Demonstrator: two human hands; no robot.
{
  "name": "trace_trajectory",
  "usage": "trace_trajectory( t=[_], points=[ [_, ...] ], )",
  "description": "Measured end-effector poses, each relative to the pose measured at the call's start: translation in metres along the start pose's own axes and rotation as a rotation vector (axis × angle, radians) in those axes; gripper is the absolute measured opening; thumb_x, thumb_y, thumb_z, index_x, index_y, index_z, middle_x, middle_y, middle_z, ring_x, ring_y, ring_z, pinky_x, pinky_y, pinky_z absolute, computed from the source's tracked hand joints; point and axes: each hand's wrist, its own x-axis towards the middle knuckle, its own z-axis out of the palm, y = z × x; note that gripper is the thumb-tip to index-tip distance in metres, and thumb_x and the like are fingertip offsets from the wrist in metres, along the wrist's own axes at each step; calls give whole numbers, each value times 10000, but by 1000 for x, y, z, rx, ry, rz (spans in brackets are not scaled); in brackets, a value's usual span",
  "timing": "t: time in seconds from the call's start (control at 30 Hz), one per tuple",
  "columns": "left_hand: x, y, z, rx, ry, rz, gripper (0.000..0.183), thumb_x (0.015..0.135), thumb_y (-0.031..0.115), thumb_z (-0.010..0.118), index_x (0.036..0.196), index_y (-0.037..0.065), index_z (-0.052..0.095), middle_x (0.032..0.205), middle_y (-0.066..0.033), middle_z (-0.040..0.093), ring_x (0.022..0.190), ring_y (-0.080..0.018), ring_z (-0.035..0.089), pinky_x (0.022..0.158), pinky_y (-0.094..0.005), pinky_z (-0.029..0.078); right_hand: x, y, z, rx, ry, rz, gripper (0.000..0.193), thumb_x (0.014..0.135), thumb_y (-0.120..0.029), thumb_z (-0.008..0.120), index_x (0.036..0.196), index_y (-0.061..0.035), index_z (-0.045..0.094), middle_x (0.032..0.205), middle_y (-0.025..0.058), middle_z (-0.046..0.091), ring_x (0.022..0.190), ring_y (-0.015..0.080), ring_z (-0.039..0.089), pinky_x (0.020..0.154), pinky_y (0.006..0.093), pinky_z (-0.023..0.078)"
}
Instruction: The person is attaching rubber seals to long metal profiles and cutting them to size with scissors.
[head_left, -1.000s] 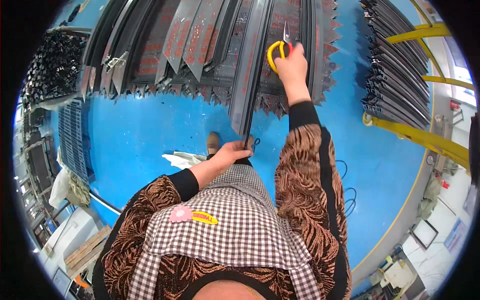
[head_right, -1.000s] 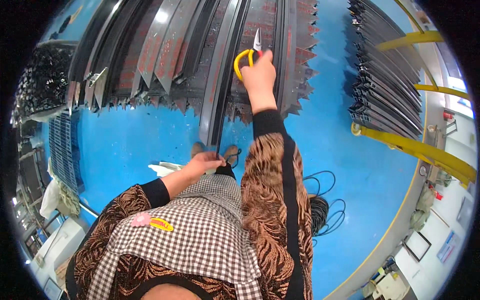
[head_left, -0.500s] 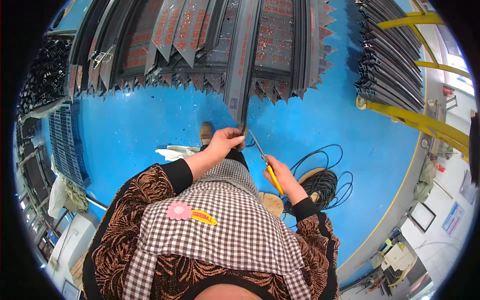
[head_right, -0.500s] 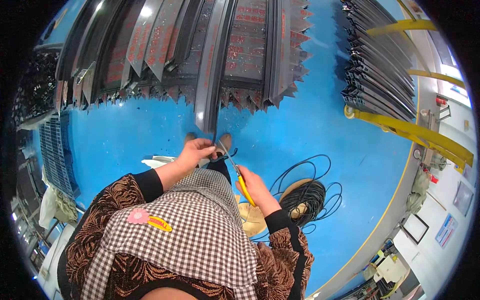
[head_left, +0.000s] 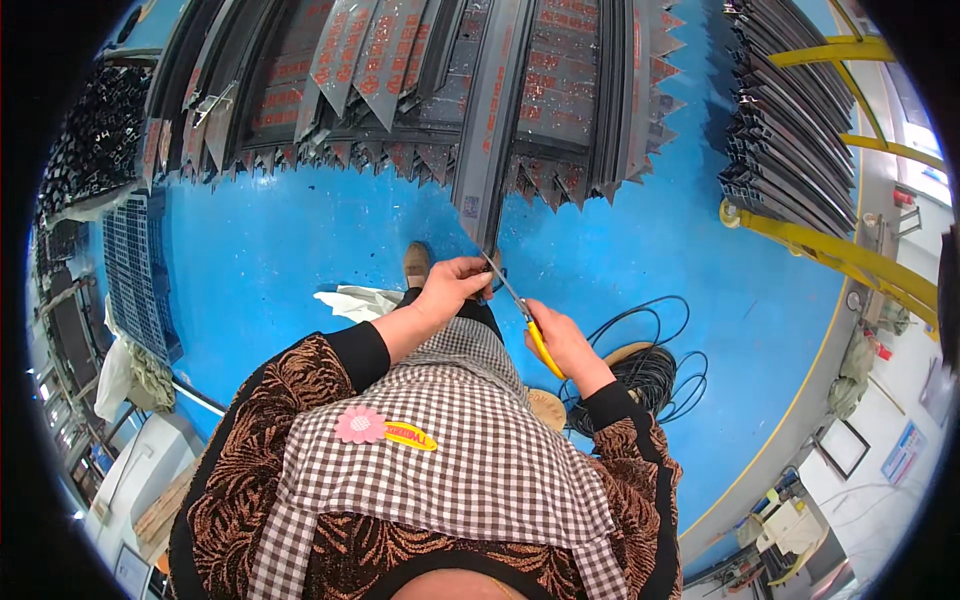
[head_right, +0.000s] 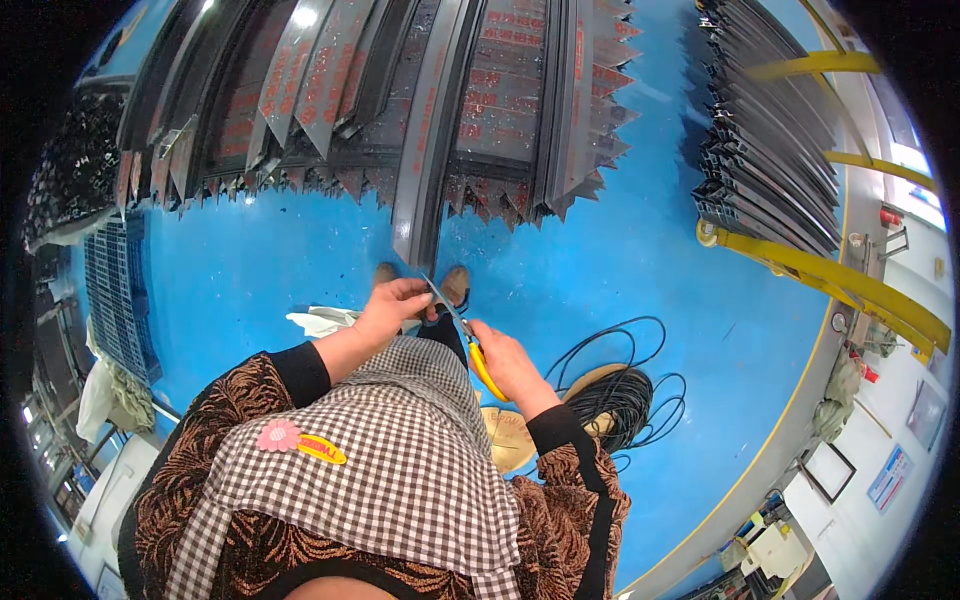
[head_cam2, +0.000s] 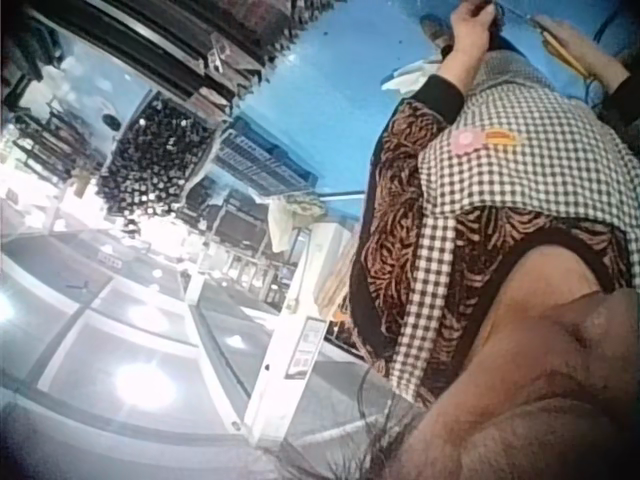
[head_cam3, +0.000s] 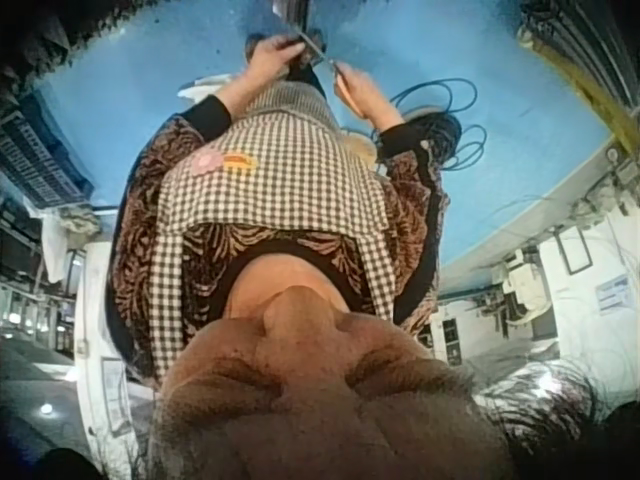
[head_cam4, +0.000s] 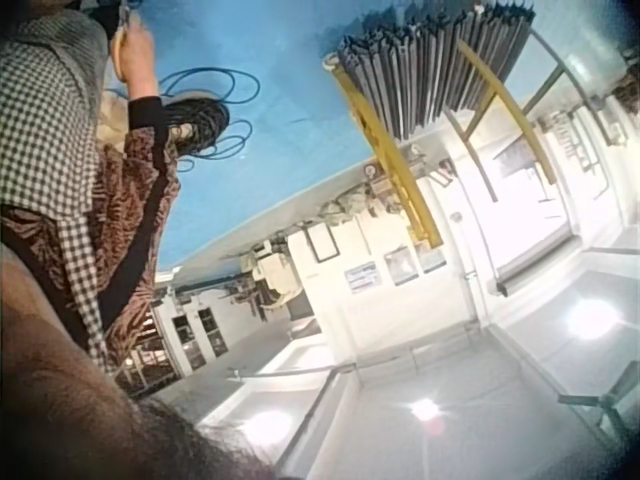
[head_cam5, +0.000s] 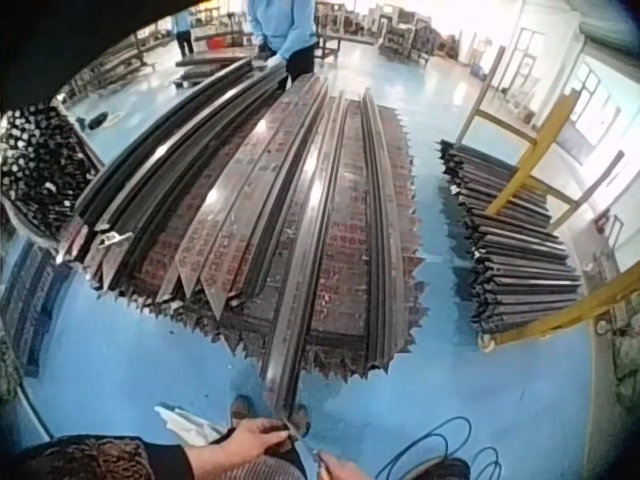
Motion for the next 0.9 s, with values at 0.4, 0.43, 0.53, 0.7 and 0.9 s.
trace_trajectory(
  t=[0.4,0.43,0.53,0.7,0.9],
  points=[
    [-3,-3,0,118,-59,-45,154,855,54,570,983,-25,601,828,-95,639,749,-162,606,742,-252,487,-12,28,18,-135,-6,67,417,744,-91,600,1132,-59,451,866,165,617,697,342,588,604,390,448],
    [-6,-2,-1,173,-87,-49,144,855,53,569,973,-21,606,829,-95,641,756,-158,605,749,-250,484,-19,30,20,-56,38,52,414,739,-77,603,1126,-60,456,855,153,618,680,323,585,598,379,449],
    [-15,1,5,339,-219,-48,116,851,46,566,943,-4,615,842,-100,647,784,-149,605,778,-244,473,-34,27,24,101,137,18,409,730,-49,610,1113,-62,467,834,128,619,645,285,581,588,359,451],
    [-39,68,67,309,-531,72,116,844,26,563,950,24,611,887,-119,651,814,-168,614,776,-256,488,-33,-13,12,748,644,-94,409,724,-2,619,1112,-58,500,822,71,612,629,191,544,589,308,448],
    [-37,163,108,-54,-457,163,195,843,10,561,1034,34,592,903,-142,637,832,-206,630,698,-282,531,-20,-46,-37,817,528,-213,418,748,36,593,1147,-57,509,835,7,573,681,123,506,606,220,430]
  ],
)
